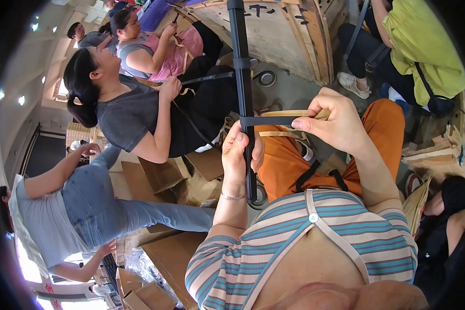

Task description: Applying double-sided adhesive strips to long black plastic or rubber components in a manufacturing setting.

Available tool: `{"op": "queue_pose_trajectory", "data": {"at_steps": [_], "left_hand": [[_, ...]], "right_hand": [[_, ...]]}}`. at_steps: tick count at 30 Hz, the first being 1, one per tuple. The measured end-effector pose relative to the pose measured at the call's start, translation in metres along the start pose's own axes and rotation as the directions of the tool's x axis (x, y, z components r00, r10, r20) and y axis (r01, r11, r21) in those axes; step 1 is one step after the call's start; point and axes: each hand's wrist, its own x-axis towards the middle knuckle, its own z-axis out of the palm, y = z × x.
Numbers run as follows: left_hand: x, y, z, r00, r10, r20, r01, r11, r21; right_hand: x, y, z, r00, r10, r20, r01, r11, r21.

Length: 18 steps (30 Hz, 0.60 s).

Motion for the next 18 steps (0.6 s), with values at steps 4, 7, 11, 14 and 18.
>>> {"op": "queue_pose_trajectory", "data": {"at_steps": [4, 7, 11, 14, 18], "left_hand": [[-0.001, 0.000, -0.001, 0.998, -0.051, 0.021, 0.052, 0.994, -0.095], [0.000, 0.000, -0.003, 0.994, -0.081, 0.072, 0.092, 0.982, -0.166], [0.002, -0.003, -0.002, 0.994, -0.078, 0.079, 0.090, 0.984, -0.152], [0.003, -0.002, 0.002, 0.997, -0.076, 0.024, 0.077, 0.996, -0.047], [0.004, -0.004, 0.003, 0.993, -0.112, -0.036, 0.114, 0.990, 0.081]], "right_hand": [[0.001, 0.001, 0.000, 1.000, 0.009, 0.010, -0.009, 1.000, 0.013], [0.003, 0.006, 0.004, 1.000, 0.008, 0.002, -0.008, 1.000, 0.004], [0.007, 0.015, 0.007, 0.997, 0.066, 0.040, -0.067, 0.998, 0.021], [0.009, 0.018, 0.006, 0.989, 0.108, 0.103, -0.108, 0.994, -0.009], [0.011, 0.025, 0.009, 0.976, -0.197, 0.090, 0.209, 0.966, -0.154]]}}
